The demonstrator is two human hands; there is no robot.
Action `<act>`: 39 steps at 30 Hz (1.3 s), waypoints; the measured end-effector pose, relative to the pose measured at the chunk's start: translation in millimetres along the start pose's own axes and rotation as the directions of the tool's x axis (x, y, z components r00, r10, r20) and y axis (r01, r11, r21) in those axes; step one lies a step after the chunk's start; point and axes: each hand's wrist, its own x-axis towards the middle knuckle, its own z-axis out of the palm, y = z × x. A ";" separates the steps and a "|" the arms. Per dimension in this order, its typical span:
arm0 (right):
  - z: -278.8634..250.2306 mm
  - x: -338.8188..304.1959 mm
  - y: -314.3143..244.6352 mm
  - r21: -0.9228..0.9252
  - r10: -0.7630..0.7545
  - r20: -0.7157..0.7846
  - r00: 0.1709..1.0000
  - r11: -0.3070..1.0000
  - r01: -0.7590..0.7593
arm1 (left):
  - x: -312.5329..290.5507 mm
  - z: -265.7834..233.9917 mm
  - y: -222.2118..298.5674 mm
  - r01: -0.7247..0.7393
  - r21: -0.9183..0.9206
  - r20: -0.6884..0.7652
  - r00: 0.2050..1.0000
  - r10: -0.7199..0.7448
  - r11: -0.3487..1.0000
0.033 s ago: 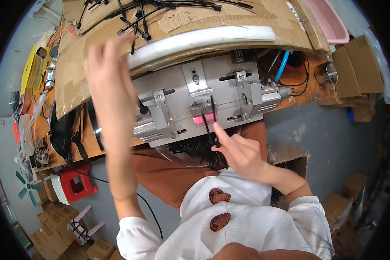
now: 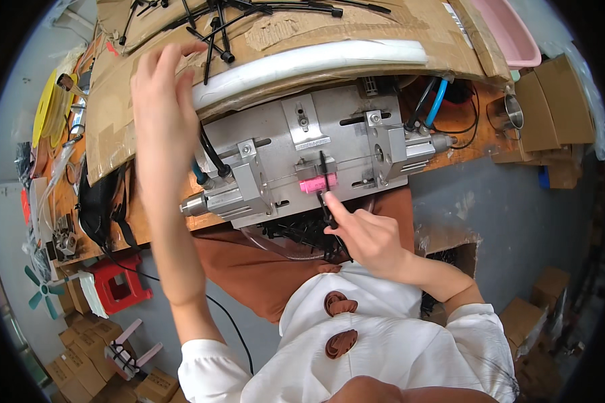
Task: The person picks up black plastic components and places them into a machine one at a time to be processed. After each piece is finished, the person removes it and drops it into a bowl, eventually pouring the collected components into a larger container.
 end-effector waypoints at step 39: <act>-111.1 69.8 18.3 0.760 0.389 -0.105 0.915 0.625 -0.178 | -166.9 46.2 124.7 0.044 0.063 0.326 0.943 -0.063 0.997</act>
